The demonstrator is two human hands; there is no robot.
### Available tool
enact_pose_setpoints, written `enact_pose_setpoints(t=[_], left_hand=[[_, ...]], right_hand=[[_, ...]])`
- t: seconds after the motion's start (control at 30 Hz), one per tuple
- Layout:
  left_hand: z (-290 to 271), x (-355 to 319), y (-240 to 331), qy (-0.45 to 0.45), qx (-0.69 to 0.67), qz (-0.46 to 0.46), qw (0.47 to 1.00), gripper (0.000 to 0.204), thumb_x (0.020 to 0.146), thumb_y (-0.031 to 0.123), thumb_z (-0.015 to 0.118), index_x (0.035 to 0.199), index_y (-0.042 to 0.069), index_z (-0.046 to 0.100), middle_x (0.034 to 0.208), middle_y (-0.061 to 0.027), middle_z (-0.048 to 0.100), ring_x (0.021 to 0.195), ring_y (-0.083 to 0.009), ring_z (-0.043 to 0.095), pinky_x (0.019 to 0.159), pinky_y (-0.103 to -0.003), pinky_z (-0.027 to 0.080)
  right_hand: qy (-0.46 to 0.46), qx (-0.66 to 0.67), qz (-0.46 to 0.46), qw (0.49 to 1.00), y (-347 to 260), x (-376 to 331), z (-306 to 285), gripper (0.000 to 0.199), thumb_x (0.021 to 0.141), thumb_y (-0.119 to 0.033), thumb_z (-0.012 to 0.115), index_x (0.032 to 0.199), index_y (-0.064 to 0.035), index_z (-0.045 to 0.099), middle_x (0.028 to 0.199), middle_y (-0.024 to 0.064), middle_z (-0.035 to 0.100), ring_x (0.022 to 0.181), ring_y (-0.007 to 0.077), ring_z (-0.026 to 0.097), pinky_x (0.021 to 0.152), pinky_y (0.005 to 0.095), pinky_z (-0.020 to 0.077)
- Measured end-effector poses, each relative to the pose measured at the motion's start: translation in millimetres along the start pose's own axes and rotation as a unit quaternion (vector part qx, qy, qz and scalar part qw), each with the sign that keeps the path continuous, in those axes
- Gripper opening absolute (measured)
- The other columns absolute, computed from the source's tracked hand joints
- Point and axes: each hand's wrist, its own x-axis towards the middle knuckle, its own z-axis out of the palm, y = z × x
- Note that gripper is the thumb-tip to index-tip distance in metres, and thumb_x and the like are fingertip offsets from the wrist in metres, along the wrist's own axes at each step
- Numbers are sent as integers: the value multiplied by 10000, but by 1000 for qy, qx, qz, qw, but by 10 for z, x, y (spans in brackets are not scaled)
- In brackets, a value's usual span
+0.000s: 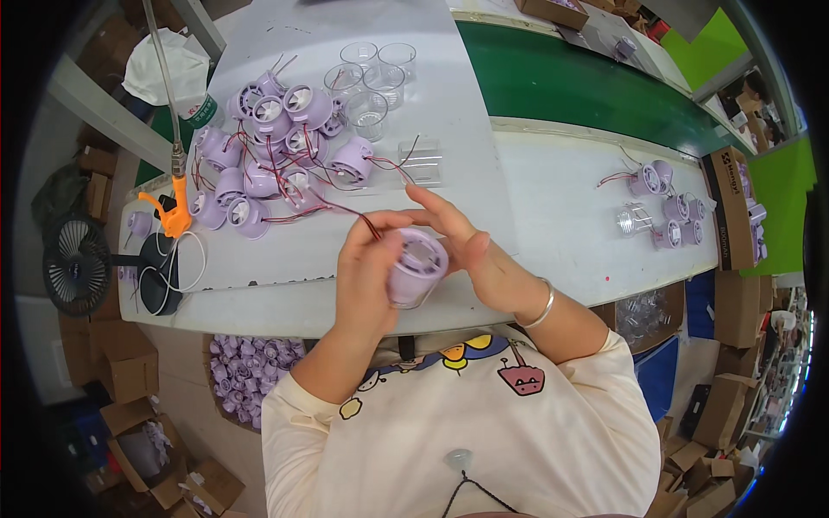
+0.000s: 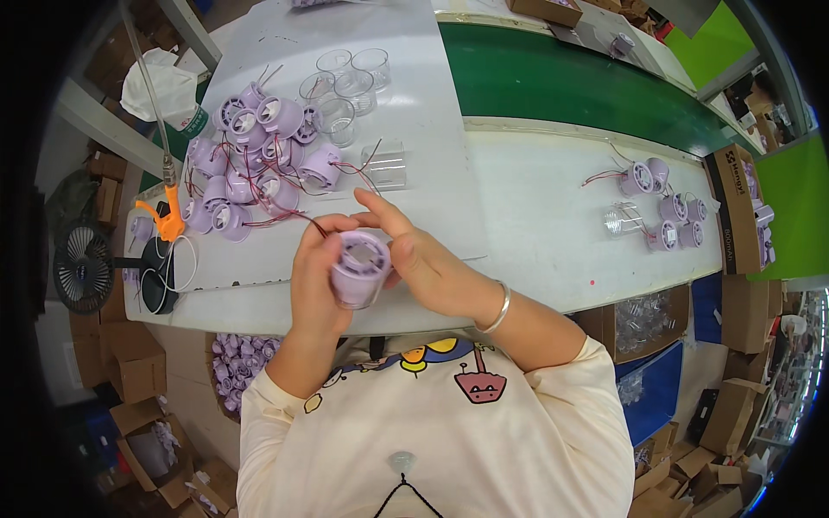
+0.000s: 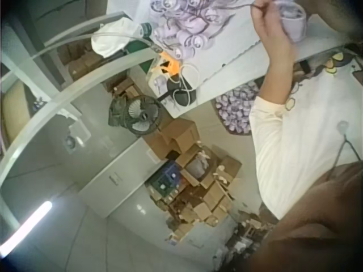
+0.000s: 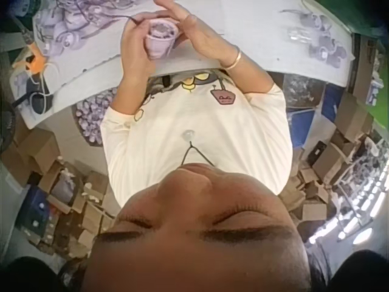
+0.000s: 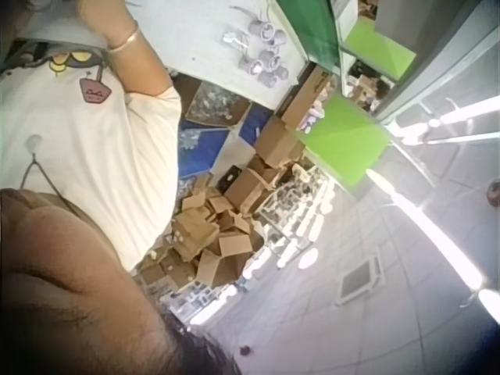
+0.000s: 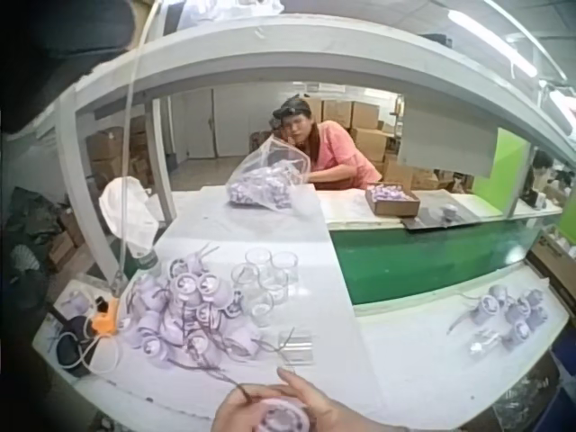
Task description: Assembling small plastic electronic housings with internal components and placing them into a collection box.
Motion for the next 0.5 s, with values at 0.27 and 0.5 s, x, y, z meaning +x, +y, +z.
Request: enact_pose_setpoints(t=[0.27, 0.5], left_hand=[[-30, 78, -17, 20, -178, -131, 975, 266, 896, 312, 430, 966, 72, 521, 922, -80, 606, 845, -202, 607, 702, -387, 511], [-201, 120, -90, 13, 167, 181, 969, 401, 949, 359, 433, 1200, 47, 447, 1082, -37, 490, 1004, -133, 475, 884, -279, 386]], right_hand=[[-5, -133, 11, 991, 7, -91, 20, 717, 885, -414, 577, 1389, 0, 280, 1237, 148, 470, 997, 197, 537, 769, 307, 474], [126, -353, -148, 915, -148, 302, -359, 669, 682, -238, 806, 1232, -43, 480, 1187, 108, 496, 977, 201, 539, 790, 326, 467]])
